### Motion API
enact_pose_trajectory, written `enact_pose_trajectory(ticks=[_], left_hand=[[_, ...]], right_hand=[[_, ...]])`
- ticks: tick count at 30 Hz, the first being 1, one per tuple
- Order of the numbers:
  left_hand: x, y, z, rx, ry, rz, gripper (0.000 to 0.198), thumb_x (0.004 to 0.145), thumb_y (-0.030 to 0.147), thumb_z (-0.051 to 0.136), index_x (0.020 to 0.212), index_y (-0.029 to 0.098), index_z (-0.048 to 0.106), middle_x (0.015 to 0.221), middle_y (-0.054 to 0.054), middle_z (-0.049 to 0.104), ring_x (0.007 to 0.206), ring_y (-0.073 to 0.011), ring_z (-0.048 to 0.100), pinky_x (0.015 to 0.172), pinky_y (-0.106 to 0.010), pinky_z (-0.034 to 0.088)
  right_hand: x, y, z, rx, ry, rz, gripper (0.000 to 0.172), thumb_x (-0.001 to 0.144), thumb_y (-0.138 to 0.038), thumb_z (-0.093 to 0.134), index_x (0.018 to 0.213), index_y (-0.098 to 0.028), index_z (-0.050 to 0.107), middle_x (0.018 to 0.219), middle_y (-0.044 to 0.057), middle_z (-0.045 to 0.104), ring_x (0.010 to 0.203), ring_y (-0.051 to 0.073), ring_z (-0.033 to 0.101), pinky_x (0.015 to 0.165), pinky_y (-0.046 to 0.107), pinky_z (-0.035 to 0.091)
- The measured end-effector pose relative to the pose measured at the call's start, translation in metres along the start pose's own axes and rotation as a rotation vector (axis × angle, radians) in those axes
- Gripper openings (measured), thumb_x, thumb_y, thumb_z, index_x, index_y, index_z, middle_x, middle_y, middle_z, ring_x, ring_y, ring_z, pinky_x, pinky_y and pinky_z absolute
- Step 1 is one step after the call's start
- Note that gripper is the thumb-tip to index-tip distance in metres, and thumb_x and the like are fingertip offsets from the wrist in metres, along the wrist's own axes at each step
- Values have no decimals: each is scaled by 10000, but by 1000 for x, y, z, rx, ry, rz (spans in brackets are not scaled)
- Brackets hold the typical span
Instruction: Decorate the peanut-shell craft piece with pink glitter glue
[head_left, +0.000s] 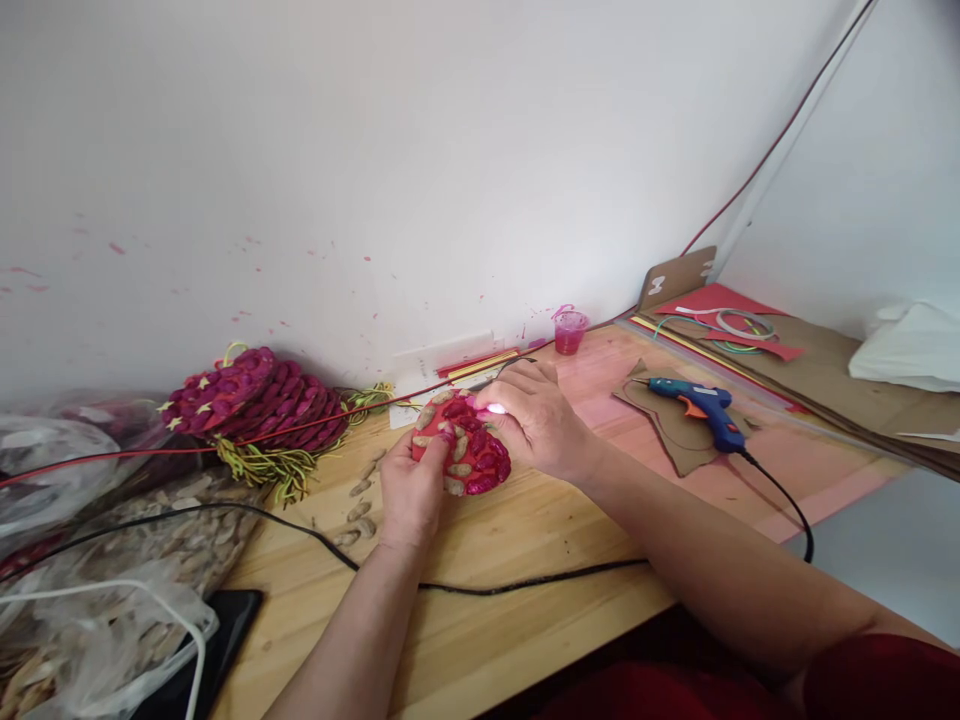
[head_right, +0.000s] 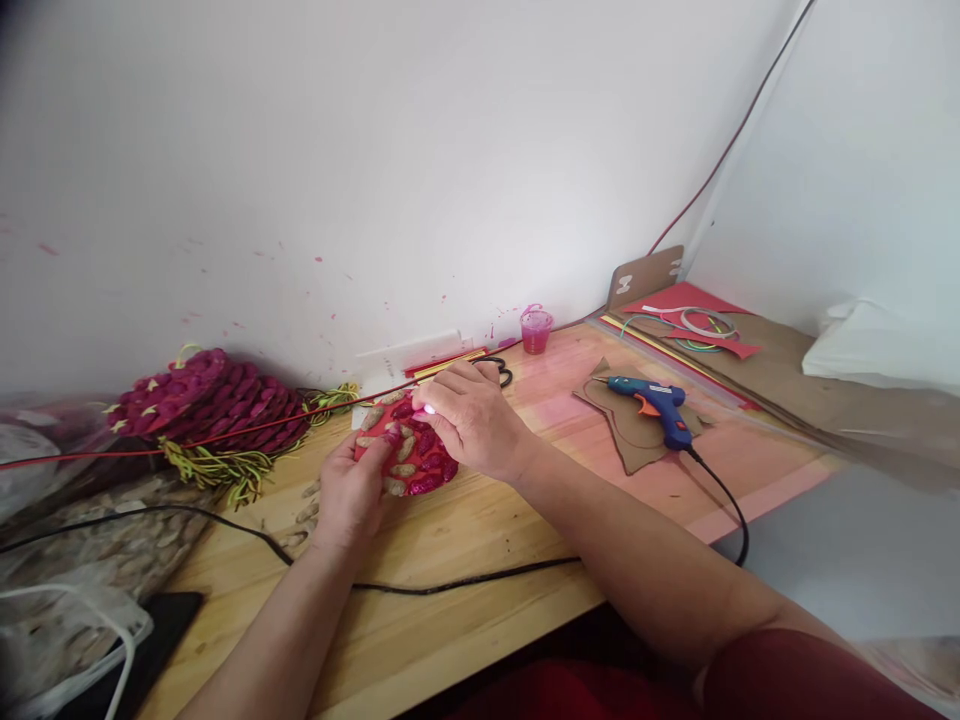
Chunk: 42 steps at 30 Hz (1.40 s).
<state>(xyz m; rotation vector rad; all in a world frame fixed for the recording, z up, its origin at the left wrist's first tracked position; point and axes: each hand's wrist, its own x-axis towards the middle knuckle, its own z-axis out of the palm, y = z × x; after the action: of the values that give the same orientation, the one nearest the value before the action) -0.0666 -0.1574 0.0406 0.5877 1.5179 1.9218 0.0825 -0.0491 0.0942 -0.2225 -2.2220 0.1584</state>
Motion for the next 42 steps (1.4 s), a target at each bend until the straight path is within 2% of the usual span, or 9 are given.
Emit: enact_pose_trajectory(ticks=[7,12,17,24,28,32,42], left_hand=[[0,-2,-1,-14,-49,1,463,666,446,871,976,122,753,763,-51,754,606,-169,670,600,-276,538],[-1,1,3,-72,-39,-52,512,619,421,894,1007,121,748,778,-64,767,621,-192,696,623,-303,560],[-1,8,5,-132,4,-112,480,553,380,916,910,122,725,740,-75,766,617,-231,722,648,-360,592],[-2,8,5,-156,-32,-101,449,576,357,919,904,119,727,753,-69,776,594,-199,711,607,-307,585],[0,10,5,-198,8,-144,488,510,327,935,896,117,722,728,-76,771,629,-238,740,642,-342,609],[-1,13,7,-213,4,-175,491,491,313,933,890,115,726,730,-97,776,641,-272,755,636,-365,621],[-1,12,6,-239,-28,-185,415,540,285,920,867,125,721,733,-96,781,648,-267,763,670,-373,638]], right_hand=[[1,-2,0,-9,2,-50,89,1013,-231,569,977,-229,650,898,14,725,885,204,572,819,391,337],[1,-1,1,-27,-41,-50,82,983,-179,574,964,-228,636,890,16,716,901,214,569,839,397,335],[1,-1,-2,-23,-37,-63,75,986,-184,578,954,-214,638,892,24,711,907,219,569,823,390,341],[2,-1,-1,-5,-49,-64,89,1007,-214,570,976,-216,653,905,23,724,906,213,572,841,383,343],[1,0,-2,-26,-60,-52,107,1003,-205,557,962,-206,656,900,37,711,913,225,570,832,384,342],[0,4,0,37,5,-20,109,1002,-201,563,963,-216,664,905,30,723,900,211,589,827,372,351],[2,6,-3,116,131,147,81,977,-218,609,944,-206,682,901,40,747,896,214,642,835,369,412]])
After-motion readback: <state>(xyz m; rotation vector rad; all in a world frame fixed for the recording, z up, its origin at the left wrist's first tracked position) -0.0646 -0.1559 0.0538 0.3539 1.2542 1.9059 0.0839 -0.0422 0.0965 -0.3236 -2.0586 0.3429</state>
